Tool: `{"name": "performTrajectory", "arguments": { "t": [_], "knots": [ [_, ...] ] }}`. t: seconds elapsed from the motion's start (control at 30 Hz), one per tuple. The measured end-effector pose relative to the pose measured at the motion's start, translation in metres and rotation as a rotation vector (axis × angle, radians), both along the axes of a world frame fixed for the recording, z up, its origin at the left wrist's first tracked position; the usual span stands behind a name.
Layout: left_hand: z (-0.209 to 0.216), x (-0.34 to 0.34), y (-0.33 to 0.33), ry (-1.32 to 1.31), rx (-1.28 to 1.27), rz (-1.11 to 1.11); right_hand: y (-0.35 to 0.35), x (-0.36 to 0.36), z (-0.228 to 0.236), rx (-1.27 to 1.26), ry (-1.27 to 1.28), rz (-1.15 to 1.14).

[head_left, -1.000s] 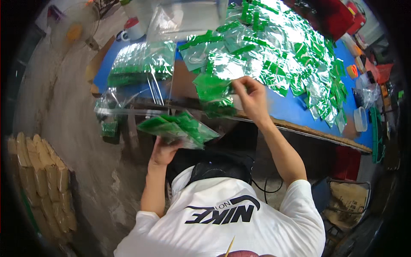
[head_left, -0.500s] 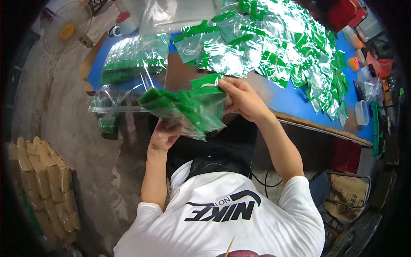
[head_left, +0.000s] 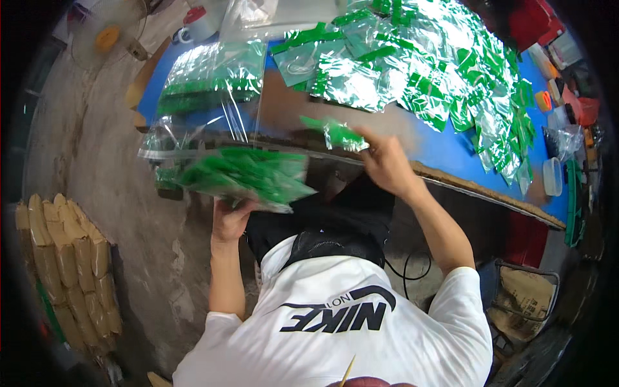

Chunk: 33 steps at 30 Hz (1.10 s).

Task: Packaging small green plastic bags into a larger transparent bag.

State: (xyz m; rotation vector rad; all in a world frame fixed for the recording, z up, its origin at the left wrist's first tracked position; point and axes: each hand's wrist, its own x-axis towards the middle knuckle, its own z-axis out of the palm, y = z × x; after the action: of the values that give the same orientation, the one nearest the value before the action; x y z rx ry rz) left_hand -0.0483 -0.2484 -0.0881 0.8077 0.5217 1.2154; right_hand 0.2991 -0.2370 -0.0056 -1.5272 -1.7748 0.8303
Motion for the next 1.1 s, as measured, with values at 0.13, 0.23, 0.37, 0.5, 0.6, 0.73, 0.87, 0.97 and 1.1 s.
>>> {"name": "performTrajectory", "arguments": {
  "t": [0.13, 0.23, 0.37, 0.5, 0.6, 0.73, 0.87, 0.97, 1.1],
  "knots": [
    [0.034, 0.031, 0.014, 0.29, 0.142, -0.221, 0.014, 0.016, 0.025, -0.298, 0.258, 0.277],
    [0.062, 0.076, 0.014, 0.378, 0.257, -0.054, 0.012, 0.003, 0.04, -0.344, 0.174, 0.559],
    [0.008, 0.065, 0.005, 0.204, -0.007, -0.119, 0.051, 0.014, 0.016, -0.174, 0.425, 0.259],
    [0.004, 0.08, -0.005, -0.27, -0.452, -0.015, 0.071, 0.051, -0.047, 0.332, -0.766, 0.077],
    [-0.001, 0.087, -0.011, -0.376, -0.56, -0.007, 0.031, 0.008, -0.033, 0.399, -0.704, 0.155],
    [-0.005, 0.094, -0.004, -0.312, -0.536, -0.003, 0.018, -0.016, -0.028, 0.338, -0.43, 0.348],
    [-0.009, 0.094, 0.004, -0.319, -0.499, -0.003, 0.031, -0.005, -0.021, 0.287, -0.3, 0.445],
    [-0.016, 0.089, 0.006, -0.325, -0.474, -0.034, 0.055, 0.008, -0.007, 0.3, -0.27, 0.289],
    [-0.013, 0.083, 0.001, -0.353, -0.519, -0.077, 0.097, 0.03, -0.041, 0.446, -0.7, 0.177]
  ]
}}
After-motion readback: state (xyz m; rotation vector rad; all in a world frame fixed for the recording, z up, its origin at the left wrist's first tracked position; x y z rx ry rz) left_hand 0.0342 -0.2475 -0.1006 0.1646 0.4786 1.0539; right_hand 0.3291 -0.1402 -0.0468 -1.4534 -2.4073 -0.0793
